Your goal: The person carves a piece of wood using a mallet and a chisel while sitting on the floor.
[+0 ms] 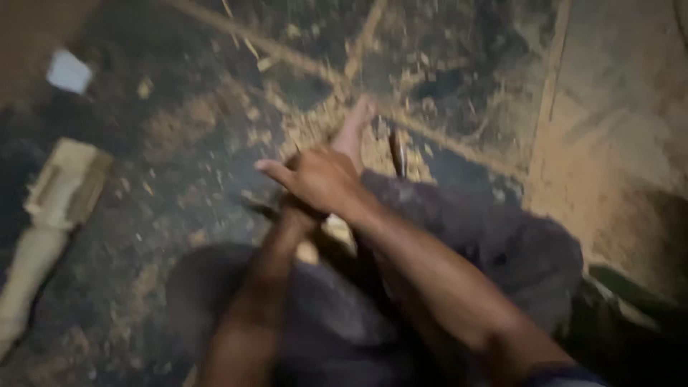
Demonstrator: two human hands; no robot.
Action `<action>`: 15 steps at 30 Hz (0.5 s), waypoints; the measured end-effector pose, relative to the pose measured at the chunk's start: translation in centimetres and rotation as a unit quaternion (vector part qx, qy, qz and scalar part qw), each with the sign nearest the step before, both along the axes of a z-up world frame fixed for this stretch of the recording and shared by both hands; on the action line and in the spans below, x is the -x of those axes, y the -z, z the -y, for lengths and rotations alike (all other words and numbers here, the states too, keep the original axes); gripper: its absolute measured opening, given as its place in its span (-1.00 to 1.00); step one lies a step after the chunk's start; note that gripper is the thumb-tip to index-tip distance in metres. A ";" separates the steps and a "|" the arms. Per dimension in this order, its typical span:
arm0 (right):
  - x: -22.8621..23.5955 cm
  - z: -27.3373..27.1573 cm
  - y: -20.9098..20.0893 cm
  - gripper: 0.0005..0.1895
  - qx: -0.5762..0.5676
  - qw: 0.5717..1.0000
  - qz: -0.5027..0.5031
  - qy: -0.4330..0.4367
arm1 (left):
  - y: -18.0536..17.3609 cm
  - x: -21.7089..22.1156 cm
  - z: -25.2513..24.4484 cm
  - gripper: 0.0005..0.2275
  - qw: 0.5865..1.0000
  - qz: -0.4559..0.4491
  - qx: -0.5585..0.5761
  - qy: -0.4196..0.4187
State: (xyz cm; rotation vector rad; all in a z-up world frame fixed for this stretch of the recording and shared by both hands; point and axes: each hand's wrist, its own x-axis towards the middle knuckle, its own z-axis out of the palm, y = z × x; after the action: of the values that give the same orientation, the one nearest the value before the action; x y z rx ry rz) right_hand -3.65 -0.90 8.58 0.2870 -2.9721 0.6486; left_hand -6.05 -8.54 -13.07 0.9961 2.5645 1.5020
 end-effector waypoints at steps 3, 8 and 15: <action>0.1 -3.8 1.3 -0.39 0.073 0.995 -0.073 -0.007 | -5.6 -0.5 -0.7 -0.53 0.995 0.075 -0.055 -0.049; -3.3 -10.1 -2.1 -0.16 0.334 0.937 0.077 0.073 | -13.3 0.1 -1.1 -0.64 0.959 0.129 -0.247 -0.058; -3.5 -11.7 -5.2 -0.11 0.361 0.922 0.103 0.096 | -15.3 0.5 -1.3 -0.62 0.964 0.145 -0.215 -0.055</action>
State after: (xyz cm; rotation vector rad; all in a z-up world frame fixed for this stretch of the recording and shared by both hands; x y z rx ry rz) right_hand -0.18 10.78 13.83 -0.1386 -2.6270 1.7398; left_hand -6.54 -7.21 2.25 0.5952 2.1701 2.1123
